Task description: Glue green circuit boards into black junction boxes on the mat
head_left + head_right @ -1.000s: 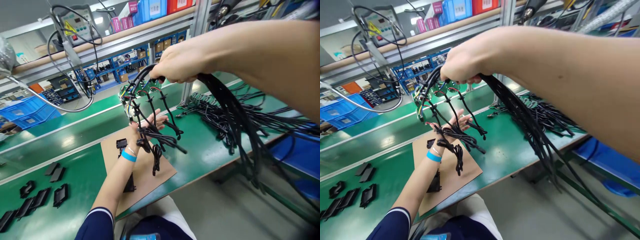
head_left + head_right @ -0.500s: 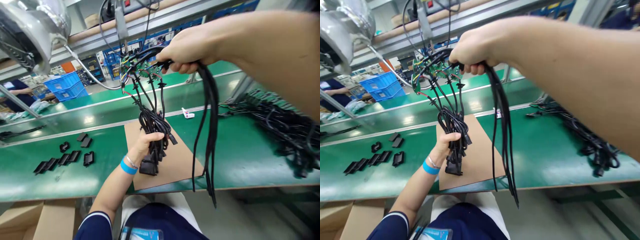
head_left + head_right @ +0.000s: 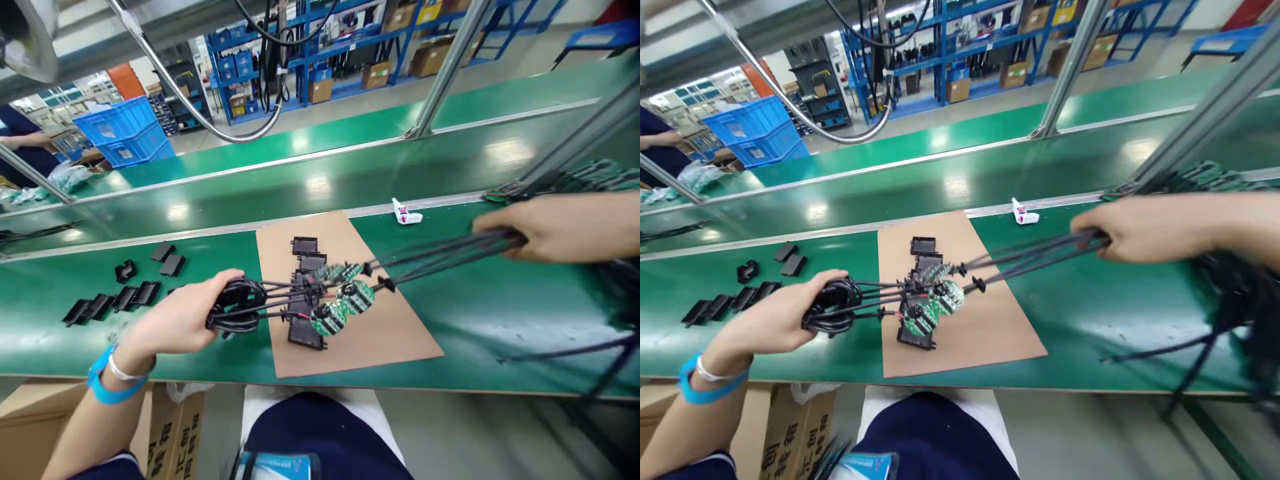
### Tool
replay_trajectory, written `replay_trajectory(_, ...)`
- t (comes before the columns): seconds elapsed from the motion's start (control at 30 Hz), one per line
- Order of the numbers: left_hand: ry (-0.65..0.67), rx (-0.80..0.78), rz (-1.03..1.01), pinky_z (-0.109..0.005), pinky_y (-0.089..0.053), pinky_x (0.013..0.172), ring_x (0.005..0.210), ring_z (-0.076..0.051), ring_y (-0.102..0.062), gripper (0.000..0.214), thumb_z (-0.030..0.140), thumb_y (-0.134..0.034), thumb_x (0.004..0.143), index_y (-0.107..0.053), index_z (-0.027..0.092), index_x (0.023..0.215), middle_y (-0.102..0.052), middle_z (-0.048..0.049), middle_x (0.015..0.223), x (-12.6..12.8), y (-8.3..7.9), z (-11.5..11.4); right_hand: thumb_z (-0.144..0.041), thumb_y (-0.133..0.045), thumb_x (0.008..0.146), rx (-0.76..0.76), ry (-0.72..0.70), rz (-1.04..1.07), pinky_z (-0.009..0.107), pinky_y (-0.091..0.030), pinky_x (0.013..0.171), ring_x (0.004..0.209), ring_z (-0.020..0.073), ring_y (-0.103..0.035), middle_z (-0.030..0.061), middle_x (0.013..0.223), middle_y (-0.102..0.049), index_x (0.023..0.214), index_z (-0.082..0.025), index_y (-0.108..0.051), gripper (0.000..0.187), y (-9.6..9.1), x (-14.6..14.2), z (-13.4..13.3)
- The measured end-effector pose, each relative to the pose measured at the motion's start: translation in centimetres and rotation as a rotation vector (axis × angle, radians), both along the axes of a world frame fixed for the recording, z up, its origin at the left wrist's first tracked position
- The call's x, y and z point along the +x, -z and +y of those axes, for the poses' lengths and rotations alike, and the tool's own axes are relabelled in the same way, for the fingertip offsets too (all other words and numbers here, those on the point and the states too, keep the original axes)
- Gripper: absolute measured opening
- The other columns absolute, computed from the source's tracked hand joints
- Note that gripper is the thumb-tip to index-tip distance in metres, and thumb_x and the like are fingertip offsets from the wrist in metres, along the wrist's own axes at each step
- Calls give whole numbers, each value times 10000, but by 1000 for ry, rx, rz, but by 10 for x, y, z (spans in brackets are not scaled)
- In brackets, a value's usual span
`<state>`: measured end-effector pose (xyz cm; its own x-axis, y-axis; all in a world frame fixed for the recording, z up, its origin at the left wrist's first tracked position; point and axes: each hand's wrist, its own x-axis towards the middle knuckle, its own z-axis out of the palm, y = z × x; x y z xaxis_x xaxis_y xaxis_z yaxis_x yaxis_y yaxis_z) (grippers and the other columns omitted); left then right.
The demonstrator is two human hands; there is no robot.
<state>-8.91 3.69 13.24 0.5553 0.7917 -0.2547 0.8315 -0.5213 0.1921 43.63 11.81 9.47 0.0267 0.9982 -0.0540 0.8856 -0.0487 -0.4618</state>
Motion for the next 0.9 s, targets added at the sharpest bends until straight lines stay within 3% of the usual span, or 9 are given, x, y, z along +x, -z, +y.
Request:
replay_trajectory(0.07,40,4,23,-345,-499,805,1054,-284,-649,898,94,-523,680,-216,280,1503,-626,-81,1247,7,27,5,-180,-720,642,-364,-311,-141,304,-368,511,498,131,-583,69,578,-666,653,-156,-726,27,35,-2,-9)
replay_trajectory(0.1,56,25,34,-368,-489,834,1069,-292,-630,904,91,-521,675,-211,271,1506,-616,-92,1235,9,41,8,-182,-750,607,-458,-413,-144,321,-415,545,591,180,-634,100,684,-709,766,-169,-755,160,48,-10,-12)
replay_trajectory(0.2,63,144,75,-437,-448,884,1067,-317,-571,937,61,-518,652,-213,250,1518,-575,-117,1157,15,75,16,-457,-758,698,-404,-528,117,405,-531,771,982,307,-678,146,1123,-719,1118,-213,-726,488,74,-55,-14)
replay_trajectory(0.27,41,218,74,-470,-427,893,1065,-328,-535,916,63,-529,684,-213,244,1524,-532,-134,1155,16,88,16,-626,-530,868,-313,-581,274,444,-516,858,1041,309,-648,119,1148,-705,1115,-227,-708,503,84,-94,-11)
replay_trajectory(0.37,1,264,24,-539,-391,935,1124,-367,-473,870,243,-646,766,-224,239,1528,-454,-169,1248,13,91,13,-682,-379,922,-235,-619,260,428,-479,837,911,278,-618,106,888,-690,845,-193,-675,577,97,-141,-7)
replay_trajectory(0.5,35,2,-100,-529,-399,963,1135,-351,-466,752,607,-701,753,-456,258,1372,-458,-137,1289,13,81,26,-620,-467,907,-233,-589,341,372,-446,771,832,231,-577,79,848,-650,793,-197,-606,460,111,-163,-4)
replay_trajectory(0.57,-10,-88,-196,-475,-417,959,1094,-295,-508,479,605,-518,906,-556,232,1206,-521,-113,1229,20,81,43,-586,-510,892,-265,-594,366,345,-420,715,778,208,-549,58,795,-609,732,-200,-556,421,115,-163,-4)
replay_trajectory(0.63,-82,-108,-276,-428,-428,952,1058,-255,-550,402,528,-378,995,-577,204,1125,-582,-101,1158,30,86,61,-564,-540,880,-263,-607,393,321,-388,673,738,184,-512,36,767,-557,714,-202,-514,399,115,-161,-4)
replay_trajectory(0.9,87,-443,-253,-265,-420,670,721,-151,-591,277,407,-472,973,-662,207,996,-682,-3,836,49,106,88,-355,-571,899,42,-643,467,280,-382,667,710,135,-475,0,775,-513,777,-210,-443,229,131,-159,-22)
